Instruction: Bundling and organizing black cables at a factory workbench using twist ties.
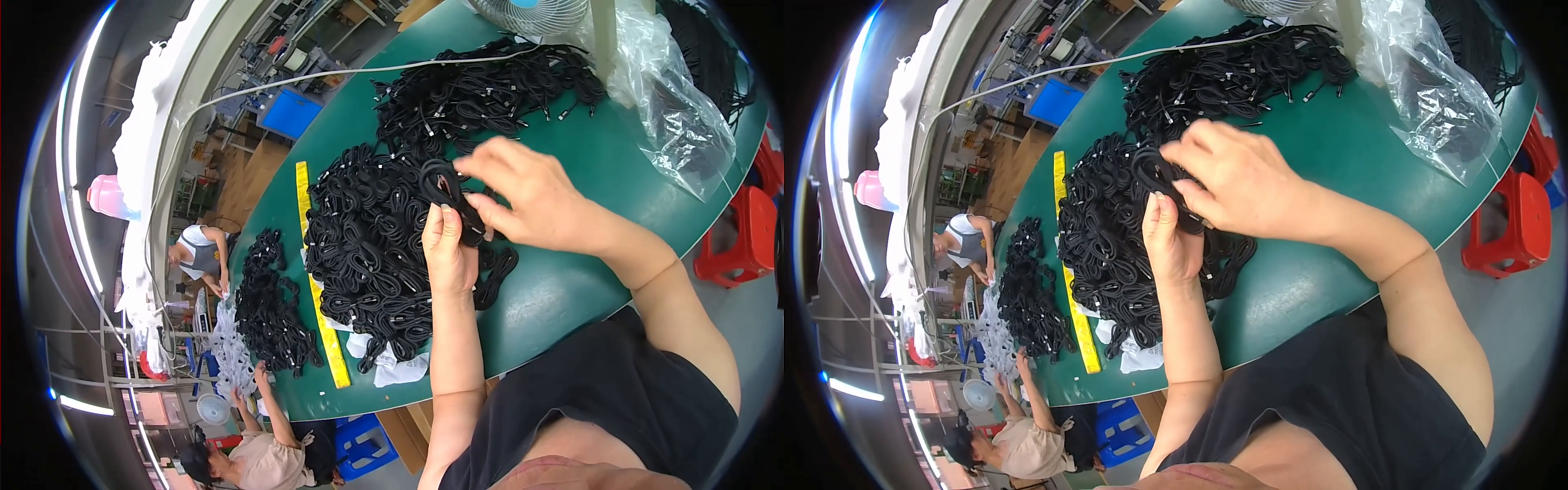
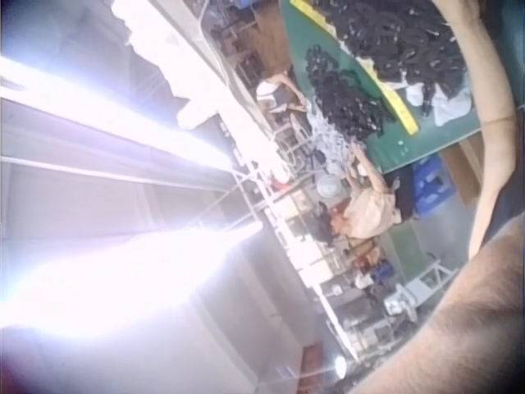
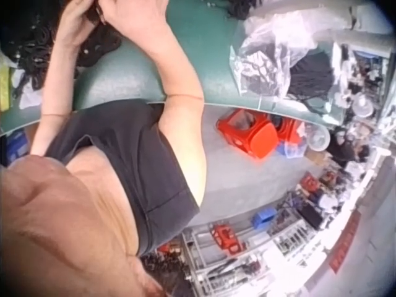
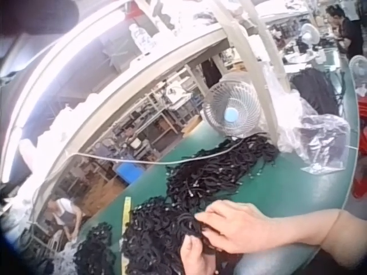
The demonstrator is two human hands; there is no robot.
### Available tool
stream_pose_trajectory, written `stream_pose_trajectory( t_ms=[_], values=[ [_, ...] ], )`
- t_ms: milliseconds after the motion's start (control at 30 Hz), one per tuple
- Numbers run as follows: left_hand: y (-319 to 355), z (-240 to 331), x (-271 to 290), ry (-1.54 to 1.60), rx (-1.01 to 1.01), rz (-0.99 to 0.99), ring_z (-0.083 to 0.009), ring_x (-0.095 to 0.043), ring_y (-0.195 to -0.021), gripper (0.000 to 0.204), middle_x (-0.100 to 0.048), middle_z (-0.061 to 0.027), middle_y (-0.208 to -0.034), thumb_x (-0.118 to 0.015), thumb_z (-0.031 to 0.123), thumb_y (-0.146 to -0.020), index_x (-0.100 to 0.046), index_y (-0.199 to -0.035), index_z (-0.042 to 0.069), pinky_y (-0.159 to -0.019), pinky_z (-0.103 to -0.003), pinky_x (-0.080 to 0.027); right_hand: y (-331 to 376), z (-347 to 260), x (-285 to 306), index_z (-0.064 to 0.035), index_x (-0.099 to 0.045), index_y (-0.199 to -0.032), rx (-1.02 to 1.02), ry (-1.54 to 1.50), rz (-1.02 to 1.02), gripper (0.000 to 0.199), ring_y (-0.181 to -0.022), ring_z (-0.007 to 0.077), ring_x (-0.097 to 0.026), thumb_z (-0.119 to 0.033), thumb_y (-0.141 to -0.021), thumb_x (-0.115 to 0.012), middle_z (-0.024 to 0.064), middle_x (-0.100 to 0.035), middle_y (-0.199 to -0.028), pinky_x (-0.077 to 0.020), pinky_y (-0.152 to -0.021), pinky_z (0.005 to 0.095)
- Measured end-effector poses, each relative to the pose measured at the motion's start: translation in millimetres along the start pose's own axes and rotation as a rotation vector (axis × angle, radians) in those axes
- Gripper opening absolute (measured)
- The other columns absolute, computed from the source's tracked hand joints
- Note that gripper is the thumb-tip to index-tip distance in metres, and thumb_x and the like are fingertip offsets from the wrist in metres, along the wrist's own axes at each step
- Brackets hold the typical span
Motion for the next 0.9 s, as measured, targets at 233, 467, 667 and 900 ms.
stream_pose_trajectory(
  t_ms=[233, 467, 667, 900],
  values=[
    [5.1, -14.2, -9.3, -0.593, 0.022, -0.076, -0.0100, -0.054, -0.078, 0.042, -0.055, -0.0034, -0.099, -0.058, 0.019, -0.086, -0.045, -0.121, 0.000, -0.064, -0.023, -0.045, -2.7, 31.8, -11.8, -0.0019, -0.055, -0.106, -0.009, 0.032, -0.080, 0.036, -0.075, 0.0291, -0.059, -0.004, -0.070, -0.058, 0.0128, -0.058, -0.088, -0.0499, -0.065, 0.0367],
    [9.4, 21.2, -4.9, -0.729, -0.263, 0.046, -0.0083, -0.051, -0.057, 0.027, -0.057, -0.0082, -0.079, -0.052, 0.003, -0.087, -0.048, -0.114, -0.002, -0.053, -0.019, -0.044, -2.6, 57.2, -14.3, 0.0033, -0.058, -0.105, -0.528, -0.529, -0.354, 0.028, -0.056, 0.0102, -0.059, -0.004, -0.078, -0.053, 0.0097, -0.063, -0.074, -0.0482, -0.051, 0.0236],
    [10.3, 30.0, 15.1, -0.513, -0.241, 0.046, -0.0128, -0.054, -0.058, 0.021, -0.059, -0.0093, -0.077, -0.056, 0.006, -0.086, -0.053, -0.105, -0.002, -0.047, -0.020, -0.041, -2.8, 54.5, -26.5, 0.0014, -0.060, -0.104, -0.498, -0.859, -0.470, 0.031, -0.059, 0.0091, -0.058, -0.023, -0.085, -0.057, 0.0044, -0.060, -0.072, -0.0496, -0.056, 0.0221],
    [10.9, 19.2, 3.5, -0.331, -0.247, -0.008, -0.0146, -0.055, -0.059, 0.019, -0.058, -0.0087, -0.082, -0.058, 0.009, -0.085, -0.054, -0.102, 0.001, -0.045, -0.021, -0.040, 3.9, 70.0, -45.9, -0.0069, -0.059, -0.070, -0.671, -1.070, -0.217, 0.030, -0.053, 0.0034, -0.046, -0.031, -0.087, -0.056, -0.0027, -0.054, -0.065, -0.0358, -0.045, 0.0169]
  ],
)
Point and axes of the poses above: each hand's wrist, its own y-axis away from the middle knuckle, its own x-axis out of the back of the hand, z = x × y, the point moved 7 cm from there along -y, towards the middle knuckle
